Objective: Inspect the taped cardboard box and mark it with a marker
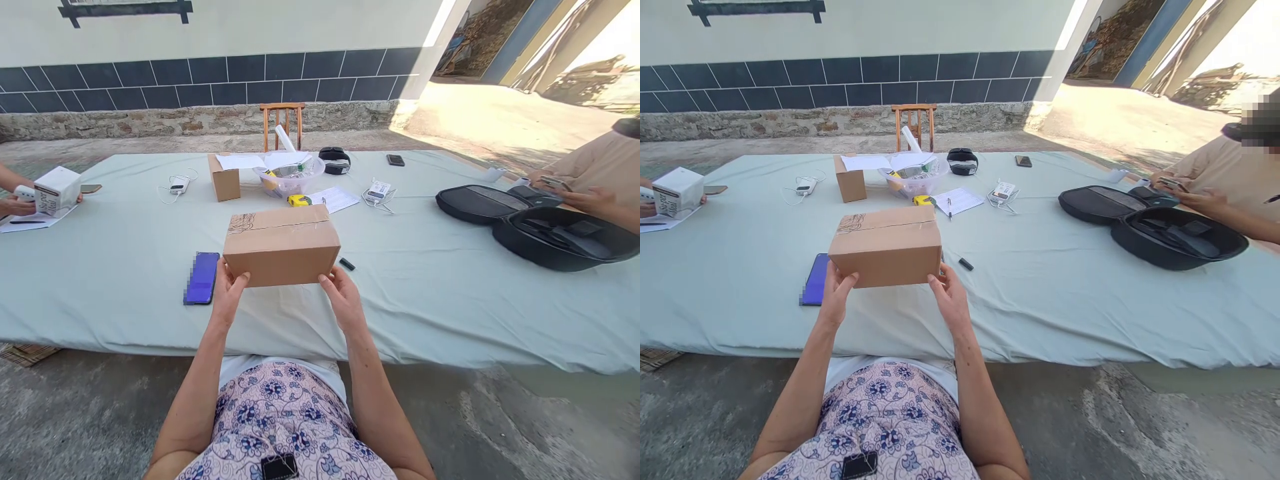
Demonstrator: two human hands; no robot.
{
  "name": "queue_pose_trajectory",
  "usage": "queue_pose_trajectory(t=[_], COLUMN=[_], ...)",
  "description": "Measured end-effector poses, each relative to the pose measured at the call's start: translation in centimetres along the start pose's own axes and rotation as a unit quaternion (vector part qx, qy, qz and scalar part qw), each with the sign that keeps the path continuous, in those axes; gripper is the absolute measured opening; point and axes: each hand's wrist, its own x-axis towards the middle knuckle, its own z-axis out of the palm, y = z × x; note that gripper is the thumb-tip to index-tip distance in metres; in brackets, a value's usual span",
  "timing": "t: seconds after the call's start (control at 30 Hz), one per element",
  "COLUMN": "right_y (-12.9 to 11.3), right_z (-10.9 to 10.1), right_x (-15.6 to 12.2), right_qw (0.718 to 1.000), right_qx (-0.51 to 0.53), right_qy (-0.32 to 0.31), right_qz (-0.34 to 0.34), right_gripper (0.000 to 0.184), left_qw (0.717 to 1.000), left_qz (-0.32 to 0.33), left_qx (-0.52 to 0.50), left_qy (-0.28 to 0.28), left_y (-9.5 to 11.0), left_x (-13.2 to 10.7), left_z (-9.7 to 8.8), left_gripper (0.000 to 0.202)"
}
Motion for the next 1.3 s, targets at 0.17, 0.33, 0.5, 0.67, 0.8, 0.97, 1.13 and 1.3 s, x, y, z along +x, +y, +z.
queue_pose_trajectory(t=[0.17,0.33,0.5,0.67,0.8,0.97,1.13,1.3], right_y=[-1.1,-3.1,-4.2,-4.0,-3.9,-3.9,-4.3,-4.4], right_z=[-0.5,-0.2,0.2,0.6,0.9,1.2,2.0,2.0], right_x=[-0.6,-1.4,-1.5,-1.3,-1.2,-1.5,-2.1,-2.0], right_qw=[0.994,0.972,0.948,0.947,0.948,0.926,0.907,0.897], right_qx=[-0.042,-0.104,-0.164,-0.167,-0.164,-0.196,-0.202,-0.207], right_qy=[0.087,0.146,0.168,0.149,0.132,0.138,0.108,0.091], right_qz=[-0.049,-0.154,-0.215,-0.229,-0.238,-0.291,-0.353,-0.379], right_gripper=[0.05,0.036,0.03,0.026,0.023,0.021,0.021,0.026], left_qw=[0.998,0.983,0.964,0.973,0.989,0.984,0.964,0.953], left_qz=[-0.032,-0.174,-0.256,-0.221,-0.105,0.118,0.167,0.19], left_qx=[-0.027,-0.025,-0.001,0.067,0.091,0.132,0.178,0.216], left_qy=[-0.043,-0.059,-0.068,-0.002,0.059,-0.035,-0.103,-0.096], left_y=[-0.6,-2.0,-2.9,-3.1,-1.7,0.8,2.1,2.6], left_x=[0.2,0.9,1.2,1.6,1.0,-0.9,-1.8,-1.6], left_z=[-0.6,-1.2,-1.3,-1.5,-1.1,-0.2,0.8,0.8], left_gripper=[0.078,0.094,0.081,0.06,0.068,0.071,0.081,0.071])
